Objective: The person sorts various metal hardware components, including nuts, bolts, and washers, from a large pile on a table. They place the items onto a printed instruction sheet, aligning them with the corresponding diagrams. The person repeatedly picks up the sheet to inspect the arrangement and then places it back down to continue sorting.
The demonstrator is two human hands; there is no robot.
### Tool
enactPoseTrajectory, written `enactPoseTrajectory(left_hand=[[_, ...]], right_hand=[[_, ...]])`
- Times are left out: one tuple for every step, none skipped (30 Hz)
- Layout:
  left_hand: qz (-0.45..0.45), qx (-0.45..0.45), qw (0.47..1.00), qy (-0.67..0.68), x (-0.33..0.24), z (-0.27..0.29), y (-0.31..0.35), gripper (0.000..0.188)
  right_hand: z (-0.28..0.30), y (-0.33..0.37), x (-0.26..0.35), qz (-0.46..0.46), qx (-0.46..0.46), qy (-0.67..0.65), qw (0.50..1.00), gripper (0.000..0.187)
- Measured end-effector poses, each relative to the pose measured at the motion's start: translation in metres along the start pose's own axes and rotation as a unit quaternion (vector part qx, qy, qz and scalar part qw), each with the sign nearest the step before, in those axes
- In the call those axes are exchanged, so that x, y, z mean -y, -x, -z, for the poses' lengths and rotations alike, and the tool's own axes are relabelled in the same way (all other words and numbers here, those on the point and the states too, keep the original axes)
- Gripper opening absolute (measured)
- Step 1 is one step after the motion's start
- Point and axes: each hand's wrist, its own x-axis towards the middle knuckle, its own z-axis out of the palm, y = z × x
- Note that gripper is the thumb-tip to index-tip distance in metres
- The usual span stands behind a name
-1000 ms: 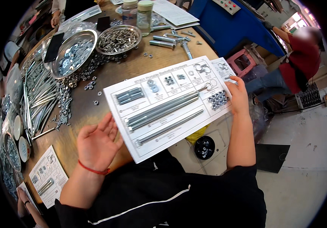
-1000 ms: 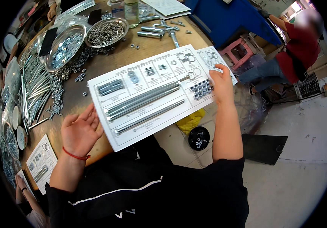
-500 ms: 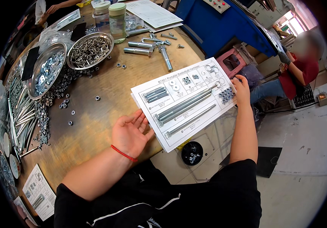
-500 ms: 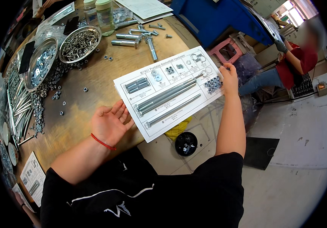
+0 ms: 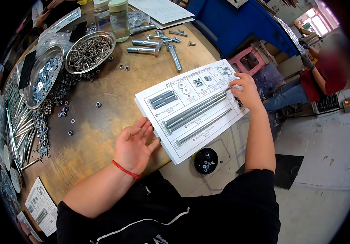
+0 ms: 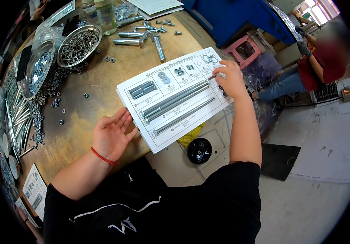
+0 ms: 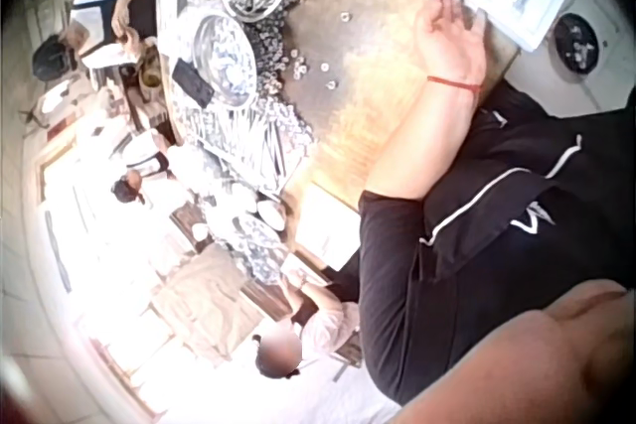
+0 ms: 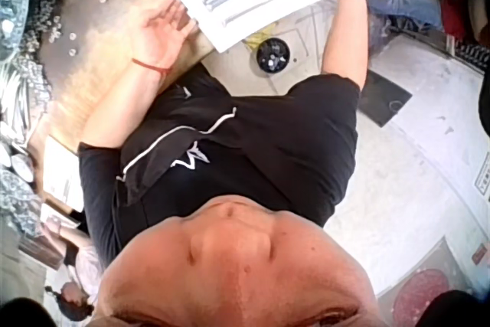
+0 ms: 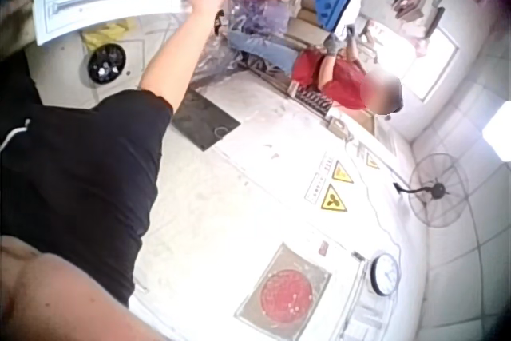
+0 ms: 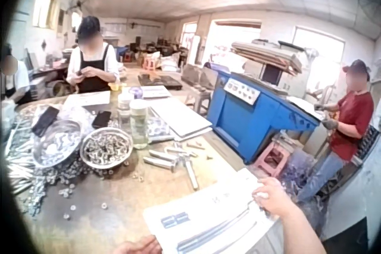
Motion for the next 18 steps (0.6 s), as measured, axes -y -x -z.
enactPoseTrajectory(left_hand=[[-0.007,-0.005,1.000,-0.007,-0.003,0.001,0.001,0.053],[-0.010,-0.007,1.000,-0.014,-0.005,0.004,0.003,0.053],[-0.014,-0.009,1.000,-0.020,-0.005,0.009,0.008,0.053],[-0.028,-0.010,0.999,-0.028,-0.011,0.012,0.011,0.054],[-0.039,-0.002,0.999,-0.031,-0.018,0.014,0.015,0.054],[-0.054,0.002,0.998,-0.034,-0.023,0.019,0.021,0.055],[-0.063,0.007,0.997,-0.035,-0.027,0.025,0.028,0.055],[-0.099,0.025,0.994,-0.042,-0.034,0.035,0.040,0.055],[-0.137,0.038,0.989,-0.047,-0.044,0.051,0.054,0.055],[-0.172,0.051,0.982,-0.052,-0.053,0.070,0.070,0.055],[-0.233,0.053,0.968,-0.074,-0.063,0.094,0.087,0.053],[-0.312,0.039,0.944,-0.104,-0.077,0.117,0.106,0.052],[-0.386,0.017,0.912,-0.136,-0.089,0.144,0.131,0.051],[-0.452,-0.063,0.874,-0.167,-0.101,0.176,0.155,0.049],[-0.509,-0.150,0.824,-0.201,-0.114,0.210,0.184,0.048],[-0.553,-0.254,0.772,-0.186,-0.121,0.255,0.214,0.046],[-0.574,-0.357,0.717,-0.171,-0.130,0.292,0.244,0.046],[-0.594,-0.451,0.648,-0.155,-0.136,0.325,0.273,0.045]], right_hand=[[-0.001,-0.006,0.002,-0.009,0.014,0.011,1.000,0.016],[-0.002,-0.006,-0.001,-0.014,0.014,0.019,1.000,0.015],[-0.002,-0.001,-0.009,-0.018,0.013,0.027,0.999,0.014],[-0.005,-0.004,-0.016,-0.016,0.005,0.030,0.999,0.014],[-0.003,-0.004,-0.020,-0.029,0.001,0.039,0.999,0.013],[-0.004,-0.002,-0.022,-0.039,-0.002,0.043,0.998,0.012],[0.000,0.002,-0.023,-0.052,-0.004,0.039,0.998,0.015],[0.002,0.001,-0.018,-0.059,-0.004,0.033,0.998,0.019],[0.006,-0.004,-0.006,-0.071,-0.008,0.044,0.996,0.024],[0.016,-0.006,0.011,-0.085,-0.010,0.058,0.995,0.028],[0.025,-0.009,0.030,-0.075,-0.022,0.063,0.995,0.032],[0.034,-0.012,0.051,-0.065,-0.031,0.067,0.995,0.035],[0.040,-0.013,0.078,-0.036,-0.058,0.059,0.996,0.034],[0.042,-0.015,0.113,-0.006,-0.080,0.046,0.996,0.033],[0.044,-0.017,0.155,0.010,-0.078,-0.022,0.997,0.033],[0.043,-0.018,0.203,0.027,-0.070,-0.095,0.993,0.032],[0.040,-0.013,0.252,0.056,-0.041,-0.146,0.987,0.032],[0.034,-0.008,0.297,0.085,-0.009,-0.200,0.976,0.031]])
